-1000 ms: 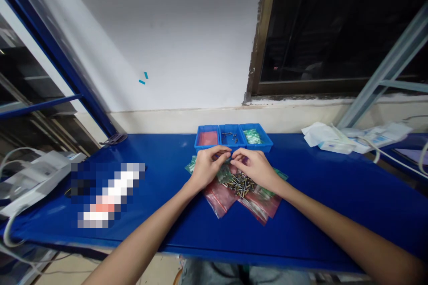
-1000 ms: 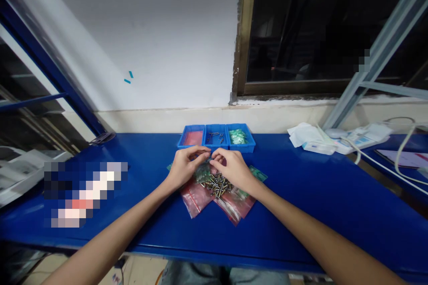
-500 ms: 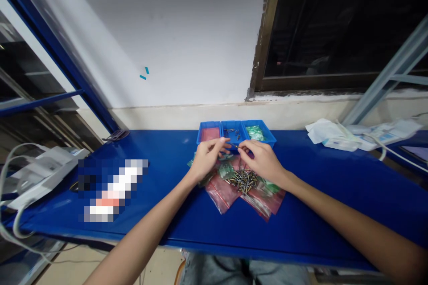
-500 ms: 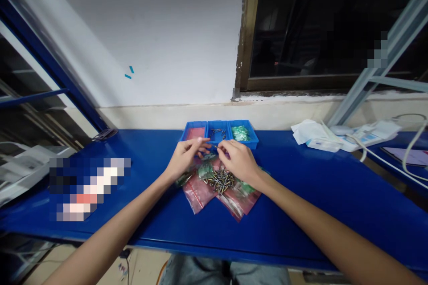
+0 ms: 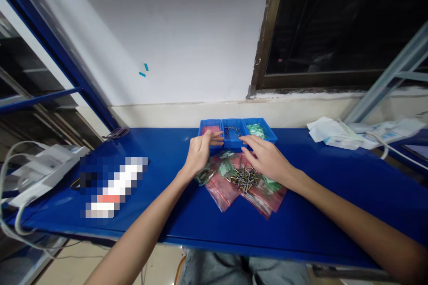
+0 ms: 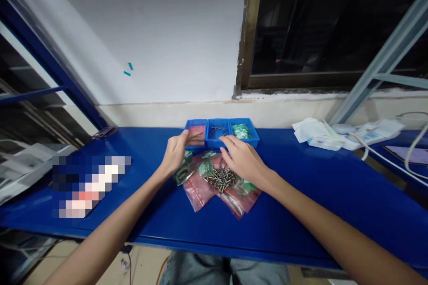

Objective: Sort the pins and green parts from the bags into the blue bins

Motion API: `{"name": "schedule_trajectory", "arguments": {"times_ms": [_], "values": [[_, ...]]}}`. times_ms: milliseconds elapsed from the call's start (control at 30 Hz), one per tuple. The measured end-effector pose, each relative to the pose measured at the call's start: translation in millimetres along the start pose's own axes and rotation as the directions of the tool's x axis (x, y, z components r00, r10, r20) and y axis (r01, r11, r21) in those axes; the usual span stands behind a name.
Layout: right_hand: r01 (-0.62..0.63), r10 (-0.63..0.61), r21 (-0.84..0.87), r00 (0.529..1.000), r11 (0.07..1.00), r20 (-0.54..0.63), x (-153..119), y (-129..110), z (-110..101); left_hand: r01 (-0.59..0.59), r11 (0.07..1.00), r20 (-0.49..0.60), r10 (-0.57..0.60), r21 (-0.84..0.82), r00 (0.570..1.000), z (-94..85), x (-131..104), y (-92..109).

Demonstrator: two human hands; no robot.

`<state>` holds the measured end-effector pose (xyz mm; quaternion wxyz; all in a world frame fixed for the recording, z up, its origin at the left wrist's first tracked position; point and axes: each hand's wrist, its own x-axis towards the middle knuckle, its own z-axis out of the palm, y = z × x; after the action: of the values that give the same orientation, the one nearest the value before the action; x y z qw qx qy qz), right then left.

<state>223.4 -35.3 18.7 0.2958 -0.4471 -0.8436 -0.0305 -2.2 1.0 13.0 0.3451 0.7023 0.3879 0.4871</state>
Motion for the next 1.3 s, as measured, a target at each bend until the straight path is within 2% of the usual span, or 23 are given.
{"name": "schedule_trajectory", "arguments": {"times_ms": [100, 200, 333, 467, 567, 667, 733, 800, 867, 933, 1000, 1067, 1133, 1300], "values": [[-0.07, 0.065, 0.063, 0.996, 0.996, 0.068, -10.7, -3.6, 2.3, -0.016, 0.999, 0.041, 0.015, 0.039, 0.999, 3.1, -2.7, 1.5], [-0.099, 0.092, 0.091, 0.992, 0.991, 0.084, -10.1, -6.5, 2.9, -0.072, 0.987, 0.082, 0.06, 0.147, 0.995, 4.3, -4.9, 3.8], [-0.112, 0.104, 0.084, 0.991, 0.99, 0.088, -9.0, -8.9, 2.7, -0.168, 0.92, 0.095, 0.144, 0.353, 0.985, 2.8, -5.8, 6.1], [-0.115, 0.106, 0.056, 0.986, 0.992, 0.131, -13.0, -10.8, 3.1, -0.186, 0.901, 0.096, 0.161, 0.392, 0.982, 2.2, -5.6, 6.2], [-0.083, 0.074, 0.051, 0.985, 0.995, 0.156, -14.3, -12.2, 2.6, -0.241, 0.852, 0.15, 0.193, 0.464, 0.97, 0.2, -4.2, 6.7], [0.005, -0.016, 0.07, 0.987, 0.998, 0.161, -13.9, -11.1, 2.2, -0.339, 0.715, 0.211, 0.265, 0.612, 0.941, -10.8, 0.2, 10.0], [0.058, -0.071, 0.088, 0.985, 0.994, 0.159, -13.7, -9.2, 2.7, -0.324, 0.633, 0.156, 0.307, 0.703, 0.939, -24.7, 4.3, 14.0], [0.083, -0.099, 0.1, 0.981, 0.991, 0.169, -14.1, -7.3, 3.4, -0.255, 0.615, 0.044, 0.336, 0.746, 0.941, -41.5, 8.3, 18.2], [0.096, -0.114, 0.103, 0.976, 0.99, 0.185, -14.7, -6.0, 4.0, -0.229, 0.638, 0.049, 0.287, 0.735, 0.957, -56.8, 11.5, 20.8], [0.101, -0.12, 0.104, 0.974, 0.989, 0.19, -15.3, -4.7, 4.5, -0.221, 0.66, 0.156, 0.157, 0.718, 0.975, -66.9, 13.1, 20.3], [0.089, -0.11, 0.117, 0.977, 0.989, 0.185, -15.9, -2.9, 5.3, -0.202, 0.674, 0.274, -0.001, 0.71, 0.962, -70.1, 12.9, 16.3], [0.063, -0.088, 0.137, 0.979, 0.989, 0.184, -16.3, -0.2, 6.7, -0.181, 0.667, 0.34, -0.115, 0.723, 0.933, -67.7, 11.0, 10.1], [0.04, -0.071, 0.158, 0.979, 0.987, 0.191, -16.6, 2.6, 8.4, -0.188, 0.642, 0.366, -0.155, 0.743, 0.918, -62.3, 8.3, 3.6], [0.055, -0.085, 0.152, 0.977, 0.987, 0.195, -16.1, 2.7, 9.7, -0.266, 0.635, 0.436, -0.124, 0.725, 0.891, -51.9, 3.6, -5.4]]}}
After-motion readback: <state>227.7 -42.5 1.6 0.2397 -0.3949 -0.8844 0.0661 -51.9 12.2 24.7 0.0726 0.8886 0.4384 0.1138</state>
